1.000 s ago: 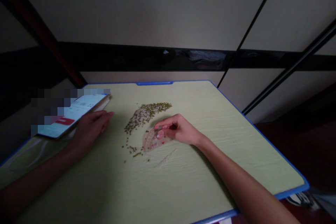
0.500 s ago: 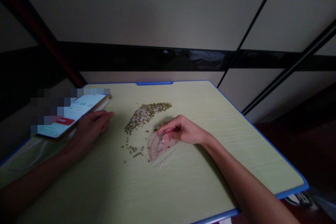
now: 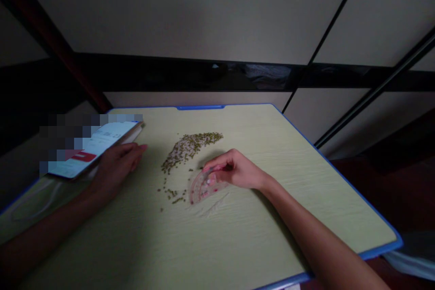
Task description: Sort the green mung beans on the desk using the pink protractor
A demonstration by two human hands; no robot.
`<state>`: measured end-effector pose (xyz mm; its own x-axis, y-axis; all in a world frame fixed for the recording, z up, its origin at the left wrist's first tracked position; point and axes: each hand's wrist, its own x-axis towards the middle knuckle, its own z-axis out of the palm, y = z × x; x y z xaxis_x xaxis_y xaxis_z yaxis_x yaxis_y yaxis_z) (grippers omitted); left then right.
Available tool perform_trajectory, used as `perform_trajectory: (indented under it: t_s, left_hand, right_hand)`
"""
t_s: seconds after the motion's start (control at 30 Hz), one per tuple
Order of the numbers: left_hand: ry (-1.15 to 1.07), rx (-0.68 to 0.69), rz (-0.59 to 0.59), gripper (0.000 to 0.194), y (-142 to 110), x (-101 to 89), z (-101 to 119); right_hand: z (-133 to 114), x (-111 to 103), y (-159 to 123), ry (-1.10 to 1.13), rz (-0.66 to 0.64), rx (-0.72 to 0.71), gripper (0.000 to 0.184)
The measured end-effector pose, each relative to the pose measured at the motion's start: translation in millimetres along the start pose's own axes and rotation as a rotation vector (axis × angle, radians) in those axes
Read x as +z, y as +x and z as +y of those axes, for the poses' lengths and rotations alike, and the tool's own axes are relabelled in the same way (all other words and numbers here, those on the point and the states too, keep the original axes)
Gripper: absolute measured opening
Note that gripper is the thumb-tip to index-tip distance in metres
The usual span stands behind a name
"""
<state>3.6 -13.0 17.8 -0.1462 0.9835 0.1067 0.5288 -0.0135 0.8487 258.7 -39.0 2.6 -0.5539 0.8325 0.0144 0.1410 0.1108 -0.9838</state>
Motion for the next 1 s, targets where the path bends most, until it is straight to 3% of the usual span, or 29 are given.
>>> perform_trajectory:
  t_s: [0.4, 0.67, 1.0]
  left_hand:
    - [-0.026, 0.007, -0.003, 0.033, -0.2, 0.1, 0.4]
    - [-0.025, 0.014, -0.004, 0.033, 0.4, 0.3, -0.8]
    - [-0.013, -0.002, -0.008, 0.034, -1.0, -0.2, 1.5]
  right_hand:
    - [2.2, -6.5, -0.4, 0.077, 0.075, -0.001, 0.017]
    - [-0.1, -1.1, -0.7, 0.031, 0.011, 0.007, 0.018]
    - [4.3, 1.7, 0.2, -0.026, 0.101, -0.001, 0.021]
